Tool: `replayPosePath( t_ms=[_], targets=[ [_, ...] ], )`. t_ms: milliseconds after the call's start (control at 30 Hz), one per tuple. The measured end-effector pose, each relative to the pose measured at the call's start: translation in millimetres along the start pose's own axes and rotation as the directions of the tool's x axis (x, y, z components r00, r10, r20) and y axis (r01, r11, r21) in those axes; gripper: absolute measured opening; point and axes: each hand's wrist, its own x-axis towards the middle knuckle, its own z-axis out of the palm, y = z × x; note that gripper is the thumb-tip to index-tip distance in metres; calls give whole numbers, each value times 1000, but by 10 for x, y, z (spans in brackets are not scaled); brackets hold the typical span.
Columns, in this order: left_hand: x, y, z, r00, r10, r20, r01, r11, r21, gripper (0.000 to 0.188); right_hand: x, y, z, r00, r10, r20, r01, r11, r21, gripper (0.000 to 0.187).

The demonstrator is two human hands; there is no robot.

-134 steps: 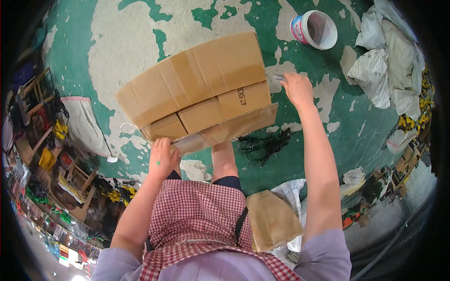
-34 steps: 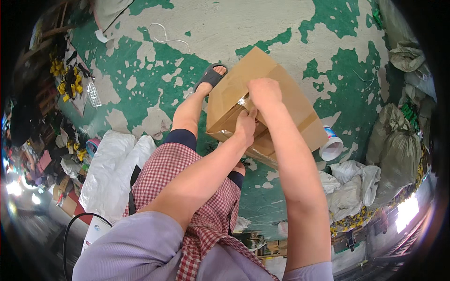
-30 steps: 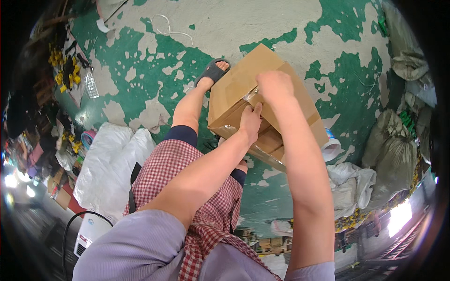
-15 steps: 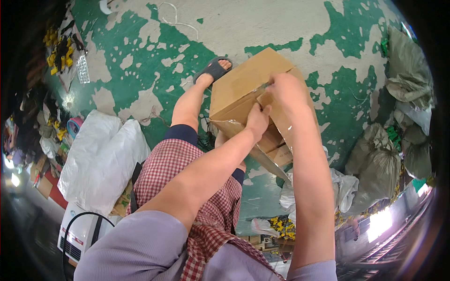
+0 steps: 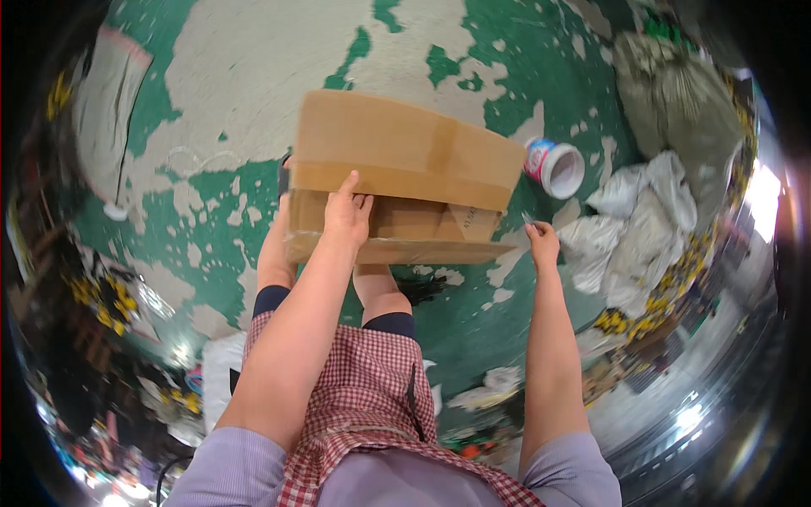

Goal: The person is packing and sorting various small hardware components in a manufacturing or assembly environment.

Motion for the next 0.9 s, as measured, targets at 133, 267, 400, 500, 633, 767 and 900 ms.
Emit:
replayPosePath(
  t_ms=[133, 267, 400, 500, 633, 767, 900],
  targets=[
    [2, -486, 187, 996, -54, 68, 45, 991, 123, 38, 44, 264, 295, 997, -41, -63, 46, 995, 89, 27],
    [49, -975, 433, 992, -125, 15, 117, 960, 253, 38, 170, 433, 518, 988, -112, -107, 127, 982, 140, 24],
    [170, -971, 402, 974, -223, 46, 205, 946, 253, 36, 226, 353, 540, 951, -251, -181, 273, 956, 109, 21],
    [88, -978, 452, 992, -127, -1, 120, 934, 336, 37, 172, 369, 553, 927, -322, -190, 350, 927, 137, 20],
    [63, -975, 473, 998, -18, -57, 38, 922, 386, 30, 154, 353, 637, 905, -335, -263, 384, 909, 162, 20],
    [-5, -969, 498, 998, 5, -58, 20, 906, 423, 29, 160, 250, 648, 861, -390, -326, 451, 882, 138, 19],
    [-65, -914, 527, 996, 39, -81, 1, 894, 448, 27, 277, 97, 577, 871, -375, -318, 436, 888, 146, 17]
  ],
)
